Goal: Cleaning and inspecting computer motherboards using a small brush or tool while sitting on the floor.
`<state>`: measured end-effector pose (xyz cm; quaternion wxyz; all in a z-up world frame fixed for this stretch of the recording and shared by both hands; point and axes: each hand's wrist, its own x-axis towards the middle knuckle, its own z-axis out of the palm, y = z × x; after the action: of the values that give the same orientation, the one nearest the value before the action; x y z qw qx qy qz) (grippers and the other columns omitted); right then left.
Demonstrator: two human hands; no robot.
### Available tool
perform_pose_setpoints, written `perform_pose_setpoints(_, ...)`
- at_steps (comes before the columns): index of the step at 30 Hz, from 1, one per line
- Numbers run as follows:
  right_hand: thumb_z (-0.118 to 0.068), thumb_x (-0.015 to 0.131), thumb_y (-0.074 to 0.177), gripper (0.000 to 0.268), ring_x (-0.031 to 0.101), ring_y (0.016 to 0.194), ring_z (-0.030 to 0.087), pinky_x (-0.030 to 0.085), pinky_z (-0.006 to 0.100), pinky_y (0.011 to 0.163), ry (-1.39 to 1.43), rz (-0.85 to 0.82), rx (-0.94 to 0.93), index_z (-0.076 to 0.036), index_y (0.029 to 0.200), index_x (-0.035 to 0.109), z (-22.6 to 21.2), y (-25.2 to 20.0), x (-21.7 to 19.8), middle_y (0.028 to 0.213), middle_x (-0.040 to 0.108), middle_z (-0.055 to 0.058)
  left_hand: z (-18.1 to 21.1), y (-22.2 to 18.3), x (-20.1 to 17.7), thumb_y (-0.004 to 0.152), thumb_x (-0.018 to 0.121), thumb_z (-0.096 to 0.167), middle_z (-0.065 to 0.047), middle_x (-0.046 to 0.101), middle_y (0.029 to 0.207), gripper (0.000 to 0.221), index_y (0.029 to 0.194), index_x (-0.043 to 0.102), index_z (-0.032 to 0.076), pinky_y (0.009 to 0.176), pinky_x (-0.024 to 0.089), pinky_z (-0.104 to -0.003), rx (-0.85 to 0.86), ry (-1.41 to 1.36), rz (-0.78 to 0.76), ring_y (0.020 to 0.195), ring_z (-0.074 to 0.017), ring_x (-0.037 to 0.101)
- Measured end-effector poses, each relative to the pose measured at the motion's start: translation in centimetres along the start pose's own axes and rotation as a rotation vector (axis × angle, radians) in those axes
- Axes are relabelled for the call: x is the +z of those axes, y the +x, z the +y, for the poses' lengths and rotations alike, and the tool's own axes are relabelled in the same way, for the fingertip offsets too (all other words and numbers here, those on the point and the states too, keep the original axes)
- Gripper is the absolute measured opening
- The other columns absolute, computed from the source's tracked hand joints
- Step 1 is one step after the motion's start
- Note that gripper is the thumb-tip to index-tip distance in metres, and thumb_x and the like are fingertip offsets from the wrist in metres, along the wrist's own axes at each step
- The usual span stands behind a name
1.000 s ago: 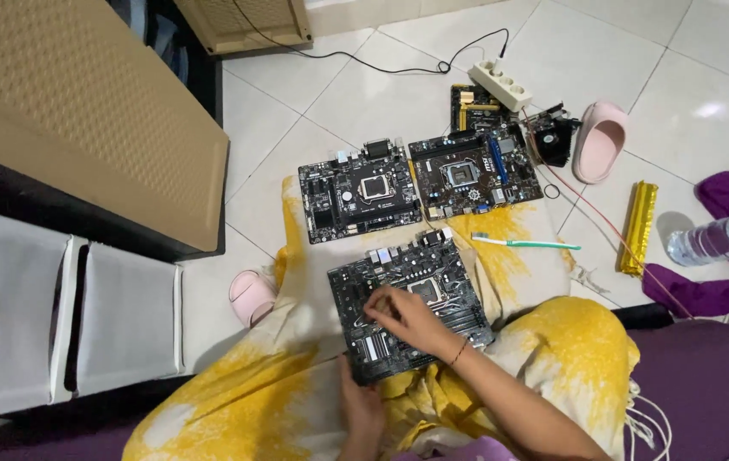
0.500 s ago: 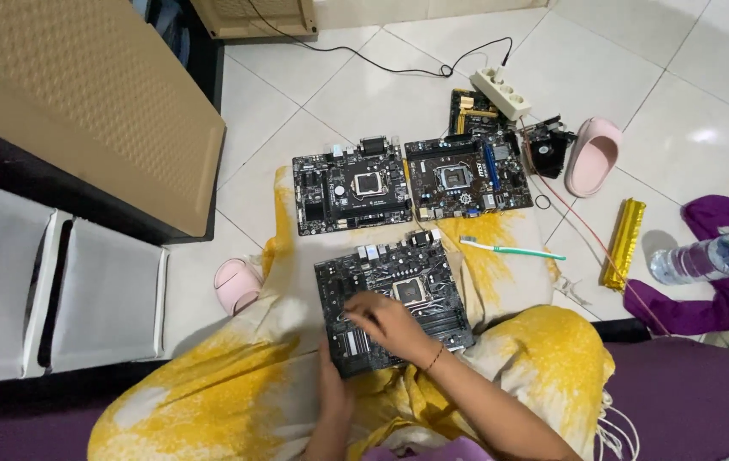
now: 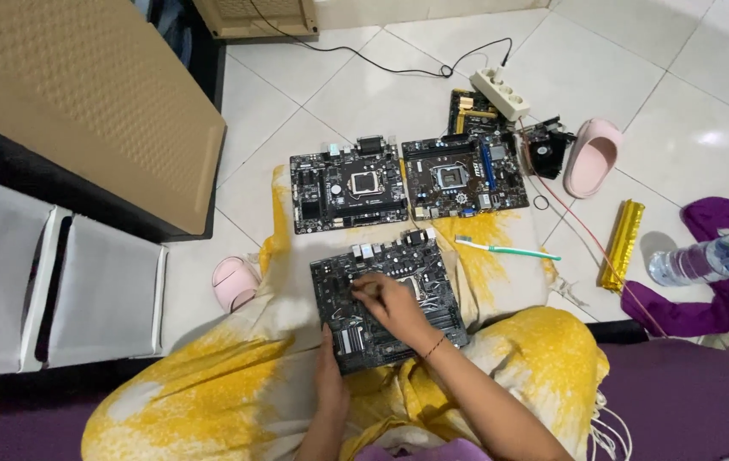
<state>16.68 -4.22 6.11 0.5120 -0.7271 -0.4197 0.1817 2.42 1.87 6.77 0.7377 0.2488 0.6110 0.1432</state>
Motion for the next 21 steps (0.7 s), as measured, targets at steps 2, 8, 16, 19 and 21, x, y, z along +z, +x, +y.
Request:
perform_pose_setpoints(2, -0.018, 0.061, 0.098, 0.020, 0.066, 0.058, 0.013, 0.062, 0.023, 0.056, -0.046, -0.082, -0.093, 0.000, 0.106, 0.064, -0.7, -0.4, 0.1, 0.081, 0.070, 0.009, -0.6, 1.0, -0.1, 0.097, 0.056, 0.037, -0.015, 0.068, 0.136, 0.056, 0.143, 0.060, 0.006, 0.097, 0.053, -0.043, 0.049, -0.062, 0.015, 0.117, -0.0296, 0.065)
perform_pose_setpoints(8, -0.016, 0.059, 0.098, 0.020, 0.073, 0.067, 0.016, 0.066, 0.024, 0.067, -0.048, -0.030, -0.130, 0.001, 0.107, 0.065, 0.7, 0.1, -0.1, 0.097, 0.072, 0.013, 0.4, -0.5, 0.4, 0.091, 0.054, 0.050, -0.007, 0.053, 0.156, 0.072, 0.152, 0.050, 0.012, 0.116, 0.042, -0.041, -0.008, 0.065, 0.047, 0.139, -0.0243, 0.052)
perform_pose_setpoints(16, -0.001, 0.067, 0.091, 0.007, 0.074, 0.083, 0.021, 0.067, 0.031, 0.084, -0.090, -0.121, -0.283, -0.006, 0.093, 0.062, -1.1, -0.8, 0.8, 0.092, 0.072, 0.010, -1.9, 2.7, -0.7, 0.084, 0.063, 0.051, -0.002, 0.048, 0.160, 0.070, 0.146, 0.058, 0.020, 0.119, 0.033, -0.039, 0.059, 0.165, 0.076, 0.147, -0.0219, 0.042)
perform_pose_setpoints(19, -0.011, 0.063, 0.094, 0.021, 0.071, 0.074, 0.017, 0.064, 0.030, 0.076, -0.082, -0.056, -0.239, -0.005, 0.114, 0.064, 1.3, -0.6, 1.5, 0.083, 0.069, 0.006, -0.9, 1.1, -0.4, 0.080, 0.065, 0.054, -0.003, 0.042, 0.163, 0.082, 0.151, 0.048, 0.018, 0.121, 0.030, -0.042, 0.026, 0.204, 0.103, 0.149, -0.0225, 0.038)
perform_pose_setpoints(21, -0.023, 0.052, 0.102, 0.028, 0.070, 0.071, 0.019, 0.064, 0.029, 0.065, -0.101, 0.005, -0.171, -0.003, 0.118, 0.062, 1.0, -0.4, 1.3, 0.087, 0.068, 0.009, -0.5, 0.6, -0.2, 0.076, 0.065, 0.058, -0.003, 0.033, 0.167, 0.099, 0.160, 0.034, 0.015, 0.124, 0.029, -0.045, -0.022, 0.224, 0.115, 0.153, -0.0234, 0.032)
